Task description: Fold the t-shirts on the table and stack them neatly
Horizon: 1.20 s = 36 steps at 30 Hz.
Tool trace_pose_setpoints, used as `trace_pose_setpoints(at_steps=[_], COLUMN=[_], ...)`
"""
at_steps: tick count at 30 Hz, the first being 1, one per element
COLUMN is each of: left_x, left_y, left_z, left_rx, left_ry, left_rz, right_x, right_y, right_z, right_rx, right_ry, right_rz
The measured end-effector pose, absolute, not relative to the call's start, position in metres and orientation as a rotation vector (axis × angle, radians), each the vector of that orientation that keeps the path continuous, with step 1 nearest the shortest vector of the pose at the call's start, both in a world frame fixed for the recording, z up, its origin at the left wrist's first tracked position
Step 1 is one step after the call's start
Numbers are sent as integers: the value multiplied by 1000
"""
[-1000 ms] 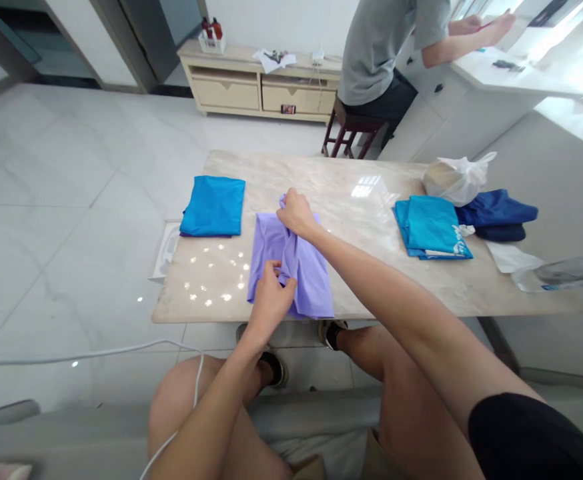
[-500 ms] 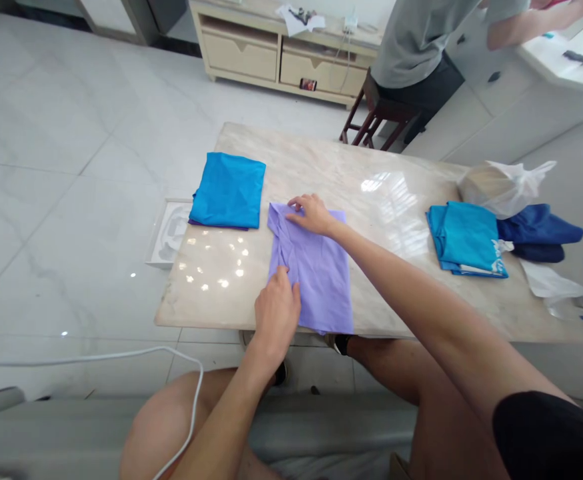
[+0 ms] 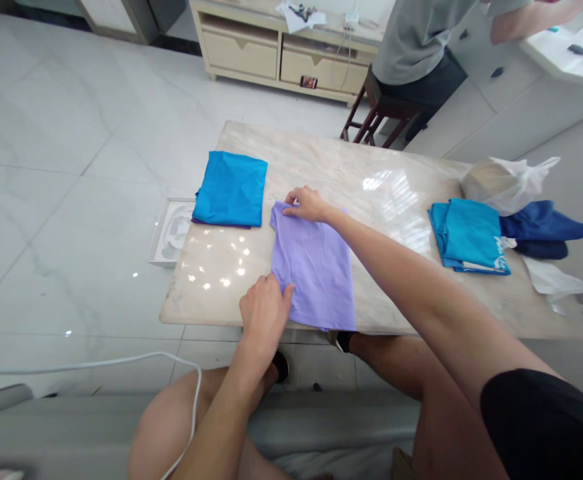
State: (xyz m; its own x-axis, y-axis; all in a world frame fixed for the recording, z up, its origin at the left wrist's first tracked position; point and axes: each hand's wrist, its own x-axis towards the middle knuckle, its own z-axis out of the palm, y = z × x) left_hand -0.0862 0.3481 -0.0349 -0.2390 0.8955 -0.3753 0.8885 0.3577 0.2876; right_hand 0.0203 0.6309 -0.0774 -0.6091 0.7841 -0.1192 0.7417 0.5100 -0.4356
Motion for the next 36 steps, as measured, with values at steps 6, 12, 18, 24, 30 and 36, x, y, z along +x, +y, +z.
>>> trace_pose_setpoints(at_steps=[6, 12, 18, 24, 30, 36], left_x=[-63, -13, -30, -88, -102, -111], left_y=[355, 361, 352, 337, 349, 358], left_z=[-39, -20, -32, -51, -35, -24], left_rx=[1449, 1276, 1163, 1312, 1424, 1481], left_ry=[2026, 1604, 1712, 2054, 2111, 2348], left_rz=[303, 817, 773, 220, -193, -286], right_x=[41, 85, 80, 46, 29, 16], right_y=[637, 647, 657, 649, 643, 639], right_z=[-54, -10, -18, -64, -81, -68], right_rx=[-1227, -1138, -1286, -1289, -1347, -1372], right_ry=[-2425, -2231, -2401, -2578, -2558, -2450], right_rz=[1154, 1457, 1237, 1131, 991, 633])
